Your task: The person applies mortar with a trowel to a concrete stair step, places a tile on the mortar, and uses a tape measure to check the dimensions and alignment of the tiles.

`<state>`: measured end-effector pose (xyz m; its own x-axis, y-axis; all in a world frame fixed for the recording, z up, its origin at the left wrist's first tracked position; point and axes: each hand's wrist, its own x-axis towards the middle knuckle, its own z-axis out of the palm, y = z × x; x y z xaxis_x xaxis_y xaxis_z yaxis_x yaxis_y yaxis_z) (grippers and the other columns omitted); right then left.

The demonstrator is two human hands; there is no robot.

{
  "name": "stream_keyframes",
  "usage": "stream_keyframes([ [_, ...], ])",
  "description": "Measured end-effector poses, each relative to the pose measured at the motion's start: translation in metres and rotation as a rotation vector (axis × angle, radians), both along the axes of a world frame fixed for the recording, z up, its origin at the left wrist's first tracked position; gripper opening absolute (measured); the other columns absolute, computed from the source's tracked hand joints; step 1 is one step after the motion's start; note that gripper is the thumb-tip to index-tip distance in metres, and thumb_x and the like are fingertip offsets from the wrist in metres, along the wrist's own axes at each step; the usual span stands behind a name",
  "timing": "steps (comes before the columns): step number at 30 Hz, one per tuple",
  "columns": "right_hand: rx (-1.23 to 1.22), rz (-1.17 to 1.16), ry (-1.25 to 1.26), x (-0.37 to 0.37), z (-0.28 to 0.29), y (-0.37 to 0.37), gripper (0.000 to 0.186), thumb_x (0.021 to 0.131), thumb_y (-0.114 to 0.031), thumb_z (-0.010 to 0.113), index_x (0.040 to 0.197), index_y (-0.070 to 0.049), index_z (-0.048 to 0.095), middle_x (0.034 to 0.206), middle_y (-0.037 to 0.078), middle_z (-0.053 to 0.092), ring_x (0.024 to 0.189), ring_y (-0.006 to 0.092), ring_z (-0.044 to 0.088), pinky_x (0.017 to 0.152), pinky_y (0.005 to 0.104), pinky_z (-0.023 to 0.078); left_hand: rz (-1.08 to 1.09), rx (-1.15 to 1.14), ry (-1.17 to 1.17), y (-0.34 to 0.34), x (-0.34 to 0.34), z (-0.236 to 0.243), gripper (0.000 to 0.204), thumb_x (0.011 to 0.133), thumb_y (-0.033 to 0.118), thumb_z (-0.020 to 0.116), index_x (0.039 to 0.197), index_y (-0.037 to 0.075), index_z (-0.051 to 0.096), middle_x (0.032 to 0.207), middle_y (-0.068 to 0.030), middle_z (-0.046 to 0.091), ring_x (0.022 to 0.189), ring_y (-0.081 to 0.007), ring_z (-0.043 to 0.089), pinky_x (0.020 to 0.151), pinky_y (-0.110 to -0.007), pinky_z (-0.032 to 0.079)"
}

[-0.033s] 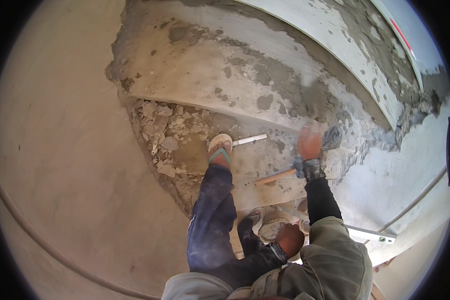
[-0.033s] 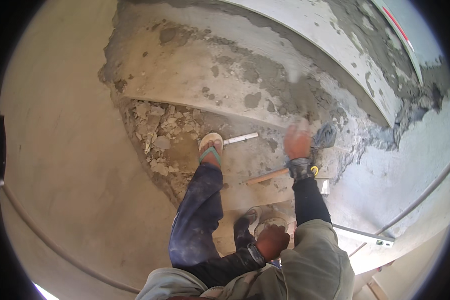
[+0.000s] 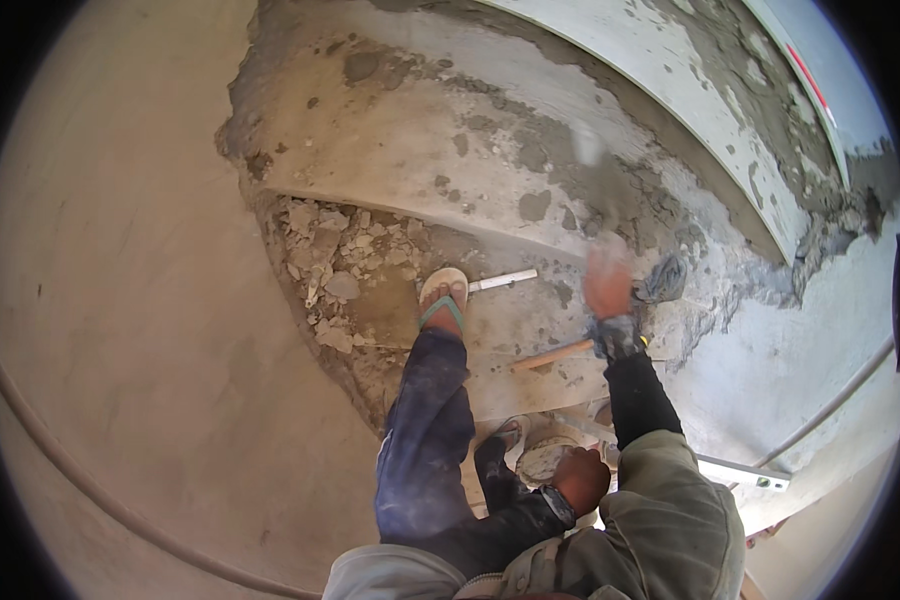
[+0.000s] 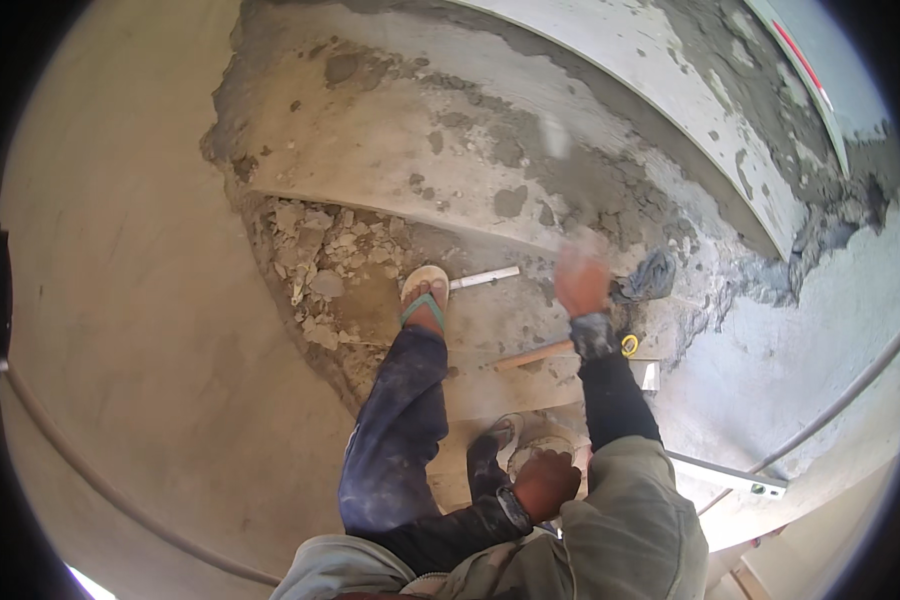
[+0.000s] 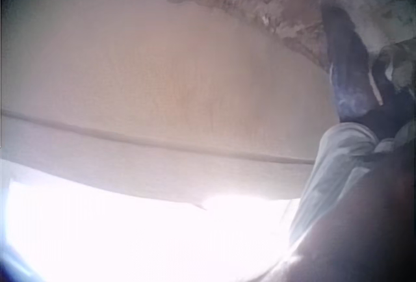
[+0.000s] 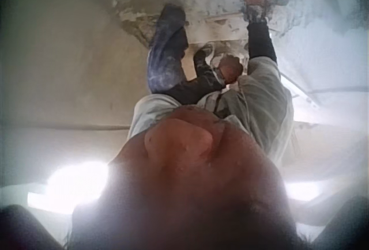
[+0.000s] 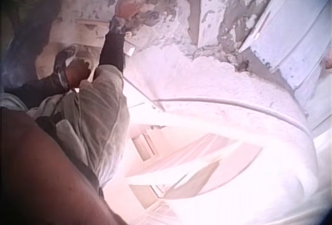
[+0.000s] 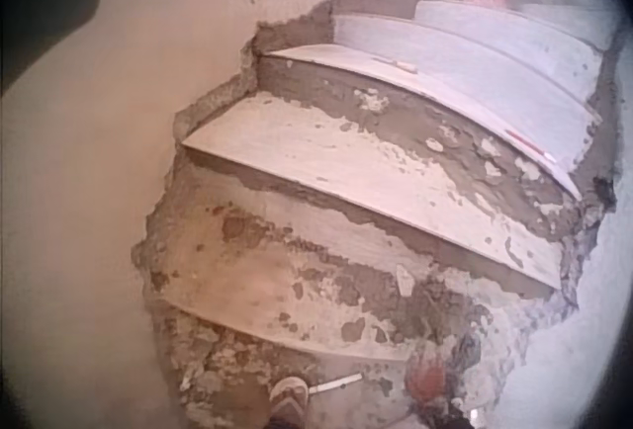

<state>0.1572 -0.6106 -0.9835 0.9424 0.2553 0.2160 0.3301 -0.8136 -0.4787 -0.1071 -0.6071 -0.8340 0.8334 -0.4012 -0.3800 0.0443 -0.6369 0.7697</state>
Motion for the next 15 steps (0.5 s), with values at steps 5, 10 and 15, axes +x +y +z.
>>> stream_keyframes([
  [5,-0.115,0.612,-0.278,0.078,0.03,0.186,0.027,0.095,-0.024,0.046,0.107,-0.005,0.06,0.116,0.024,0.055,0.111,0.0372,0.054,0.09,0.0458,0.047,-0.108,0.148,0.073,0.009,0.015,0.016,0.022,0.074,0.021,0.065,0.093,0.01,0.064,0.084,-0.0093,0.061,0.086,-0.0266,0.06,0.076,-0.041,0.045],
  [10,-0.026,0.263,0.134,0.131,0.069,0.294,0.051,0.094,-0.043,0.043,0.117,0.001,0.056,0.119,0.025,0.058,0.111,0.0395,0.056,0.094,0.0484,0.045,0.663,-0.521,-0.08,-0.04,-0.025,-0.056,0.035,0.073,0.029,0.062,0.096,0.002,0.066,0.08,-0.0181,0.06,0.079,-0.0347,0.059,0.074,-0.051,0.043],
  [15,0.073,0.185,0.209,0.154,0.068,0.263,0.057,0.092,-0.047,0.044,0.125,-0.001,0.053,0.116,0.029,0.059,0.11,0.0425,0.056,0.093,0.049,0.045,0.526,-0.356,-0.154,-0.046,-0.007,-0.051,0.037,0.076,0.031,0.06,0.096,0.001,0.065,0.08,-0.0195,0.06,0.079,-0.0369,0.058,0.079,-0.054,0.043],
])
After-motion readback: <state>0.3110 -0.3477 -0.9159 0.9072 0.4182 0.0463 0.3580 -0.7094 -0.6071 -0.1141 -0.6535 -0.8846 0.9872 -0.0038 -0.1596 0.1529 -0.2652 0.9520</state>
